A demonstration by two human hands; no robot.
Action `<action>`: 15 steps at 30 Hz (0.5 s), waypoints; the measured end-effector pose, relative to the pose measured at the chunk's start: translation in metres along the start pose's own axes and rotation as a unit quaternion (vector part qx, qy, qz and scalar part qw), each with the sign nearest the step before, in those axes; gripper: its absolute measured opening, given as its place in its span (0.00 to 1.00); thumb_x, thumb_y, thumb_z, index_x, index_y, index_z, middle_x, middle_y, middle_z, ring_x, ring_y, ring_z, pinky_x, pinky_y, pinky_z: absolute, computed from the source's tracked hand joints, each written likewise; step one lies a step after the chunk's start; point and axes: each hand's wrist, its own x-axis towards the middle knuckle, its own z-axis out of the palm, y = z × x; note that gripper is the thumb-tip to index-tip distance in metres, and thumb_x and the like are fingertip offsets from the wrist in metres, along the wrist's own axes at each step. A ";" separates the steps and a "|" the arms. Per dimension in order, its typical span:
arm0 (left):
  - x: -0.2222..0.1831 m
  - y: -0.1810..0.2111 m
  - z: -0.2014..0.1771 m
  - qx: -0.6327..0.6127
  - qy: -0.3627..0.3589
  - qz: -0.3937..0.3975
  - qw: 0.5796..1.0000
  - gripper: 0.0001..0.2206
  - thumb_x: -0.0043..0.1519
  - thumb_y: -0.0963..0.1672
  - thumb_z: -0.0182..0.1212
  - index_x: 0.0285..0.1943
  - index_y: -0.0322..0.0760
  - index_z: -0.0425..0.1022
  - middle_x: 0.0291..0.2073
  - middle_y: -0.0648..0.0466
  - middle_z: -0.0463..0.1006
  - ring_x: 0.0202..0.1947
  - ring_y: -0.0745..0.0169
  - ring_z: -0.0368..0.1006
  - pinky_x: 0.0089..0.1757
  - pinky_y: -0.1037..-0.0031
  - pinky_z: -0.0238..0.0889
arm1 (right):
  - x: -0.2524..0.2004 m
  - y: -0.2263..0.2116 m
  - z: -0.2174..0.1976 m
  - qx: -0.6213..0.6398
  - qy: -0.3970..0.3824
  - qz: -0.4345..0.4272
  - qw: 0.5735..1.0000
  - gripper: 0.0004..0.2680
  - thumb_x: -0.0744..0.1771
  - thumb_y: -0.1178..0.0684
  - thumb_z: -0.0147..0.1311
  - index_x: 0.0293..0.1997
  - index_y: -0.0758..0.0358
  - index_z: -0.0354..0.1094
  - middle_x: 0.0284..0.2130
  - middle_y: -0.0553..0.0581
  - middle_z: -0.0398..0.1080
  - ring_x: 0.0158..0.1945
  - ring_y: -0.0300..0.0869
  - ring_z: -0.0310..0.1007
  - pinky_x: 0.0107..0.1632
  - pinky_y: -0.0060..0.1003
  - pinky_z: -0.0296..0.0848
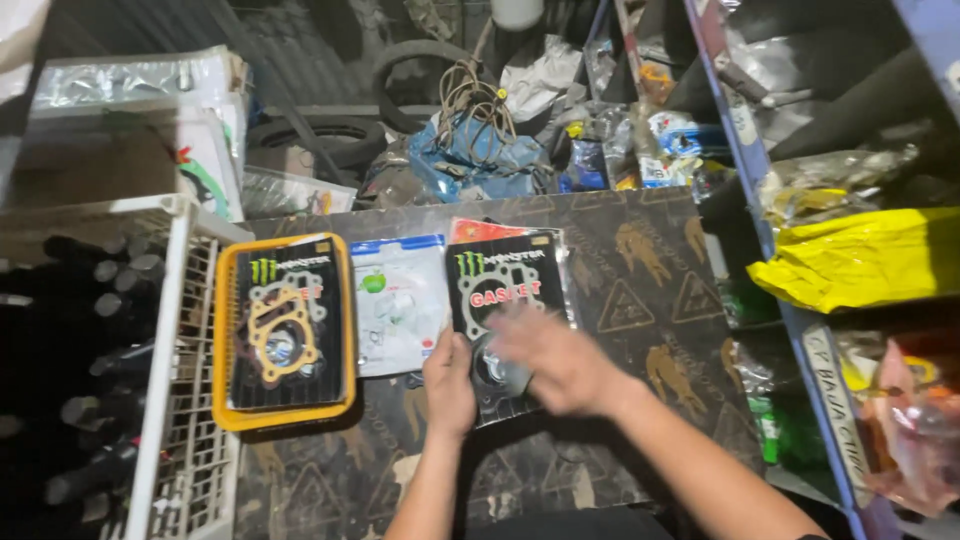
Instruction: Clean and wipe down motorcycle gaskets and their packaging using a cloth.
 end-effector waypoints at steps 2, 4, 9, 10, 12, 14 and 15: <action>0.004 0.001 -0.003 -0.006 -0.023 -0.009 1.000 0.17 0.71 0.47 0.47 0.57 0.36 0.79 0.46 0.50 0.81 0.51 0.63 0.69 0.56 0.62 0.60 | 0.013 0.008 0.003 -0.112 0.030 0.063 0.991 0.21 0.65 0.53 0.44 0.66 0.67 0.65 0.66 0.71 0.62 0.69 0.68 0.59 0.70 0.61 0.57; 0.008 0.001 -0.009 -0.016 -0.048 -0.015 0.999 0.18 0.71 0.47 0.47 0.62 0.34 0.78 0.54 0.46 0.82 0.57 0.60 0.70 0.61 0.59 0.57 | 0.034 -0.003 0.011 -0.227 0.057 0.125 0.964 0.23 0.64 0.57 0.50 0.69 0.70 0.61 0.69 0.73 0.58 0.70 0.70 0.56 0.70 0.60 0.57; 0.021 0.023 -0.057 -0.019 -0.040 -0.023 0.999 0.19 0.71 0.48 0.46 0.63 0.38 0.77 0.55 0.47 0.82 0.60 0.60 0.70 0.63 0.58 0.56 | 0.053 -0.024 0.056 -0.056 0.007 0.039 0.998 0.20 0.69 0.48 0.39 0.66 0.65 0.65 0.68 0.66 0.62 0.73 0.67 0.55 0.73 0.58 0.53; 0.024 0.009 -0.066 -0.019 -0.039 -0.023 0.999 0.19 0.71 0.48 0.46 0.63 0.38 0.77 0.55 0.47 0.82 0.60 0.60 0.70 0.63 0.58 0.56 | 0.055 -0.015 0.054 -0.055 0.007 0.039 0.998 0.20 0.69 0.48 0.39 0.66 0.65 0.65 0.68 0.66 0.62 0.73 0.67 0.55 0.73 0.58 0.53; 0.025 -0.020 -0.086 -0.024 -0.068 -0.022 0.997 0.18 0.71 0.46 0.46 0.62 0.34 0.77 0.55 0.45 0.81 0.58 0.59 0.70 0.61 0.57 0.58 | 0.054 -0.002 0.053 -0.155 0.042 0.133 0.978 0.19 0.65 0.64 0.43 0.65 0.71 0.65 0.62 0.78 0.65 0.67 0.75 0.59 0.69 0.65 0.58; 0.019 0.004 -0.086 -0.034 -0.076 -0.032 0.996 0.18 0.71 0.46 0.46 0.63 0.33 0.77 0.54 0.44 0.81 0.57 0.58 0.71 0.61 0.57 0.59 | 0.072 -0.015 0.067 -0.166 0.050 0.147 0.974 0.20 0.65 0.63 0.45 0.66 0.66 0.65 0.66 0.73 0.60 0.70 0.77 0.52 0.69 0.66 0.55; 0.019 0.018 -0.084 -0.045 -0.083 -0.038 0.995 0.18 0.71 0.45 0.46 0.63 0.32 0.76 0.53 0.43 0.81 0.56 0.56 0.73 0.60 0.57 0.60 | 0.083 -0.018 0.070 -0.181 0.059 0.157 0.969 0.22 0.64 0.62 0.48 0.68 0.60 0.65 0.71 0.68 0.56 0.72 0.78 0.45 0.69 0.67 0.51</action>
